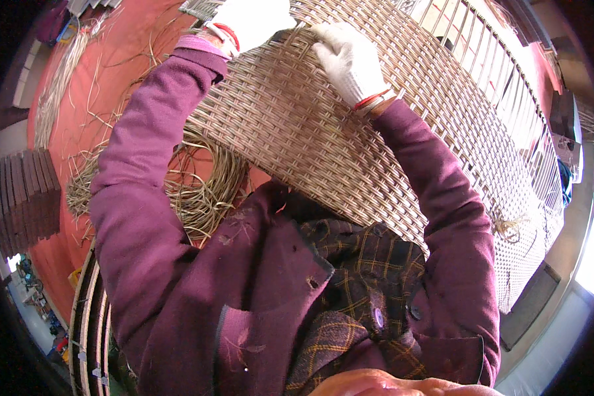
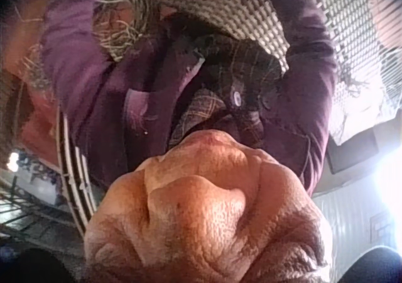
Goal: The person weaves a large flat basket using thin reeds, interlacing them by hand. They adjust their jacket and gloves, then continue weaving the reeds into the basket frame.
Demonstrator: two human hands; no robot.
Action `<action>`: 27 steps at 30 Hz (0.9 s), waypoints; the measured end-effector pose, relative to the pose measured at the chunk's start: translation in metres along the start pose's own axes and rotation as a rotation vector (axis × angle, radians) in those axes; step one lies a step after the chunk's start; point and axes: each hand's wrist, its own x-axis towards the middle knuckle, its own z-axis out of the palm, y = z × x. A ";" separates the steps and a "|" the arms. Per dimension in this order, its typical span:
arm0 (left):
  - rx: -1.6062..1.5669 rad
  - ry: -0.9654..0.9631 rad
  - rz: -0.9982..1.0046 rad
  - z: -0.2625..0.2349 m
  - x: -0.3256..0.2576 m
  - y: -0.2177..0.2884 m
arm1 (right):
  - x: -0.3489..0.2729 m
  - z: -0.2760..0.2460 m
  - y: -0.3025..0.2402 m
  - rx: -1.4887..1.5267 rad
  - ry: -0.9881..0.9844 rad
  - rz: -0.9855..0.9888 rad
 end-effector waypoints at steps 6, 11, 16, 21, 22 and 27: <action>-0.052 -0.306 -0.177 0.011 -0.045 -0.043 | 0.025 -0.005 -0.001 0.066 0.050 0.029; -0.199 0.184 -0.098 -0.015 -0.049 -0.047 | 0.064 0.030 -0.014 0.516 -0.332 0.166; -0.220 0.032 -0.213 -0.026 -0.043 -0.040 | 0.048 0.048 -0.017 0.635 -0.123 0.470; -0.678 -0.308 -0.499 0.009 -0.018 -0.020 | 0.042 0.055 -0.011 0.422 0.056 0.385; -0.928 -0.424 -0.729 0.013 -0.014 -0.022 | 0.043 0.057 -0.011 0.384 0.116 0.337; -1.217 -0.254 -0.852 0.012 -0.023 -0.040 | 0.047 0.059 -0.015 -0.089 0.018 0.121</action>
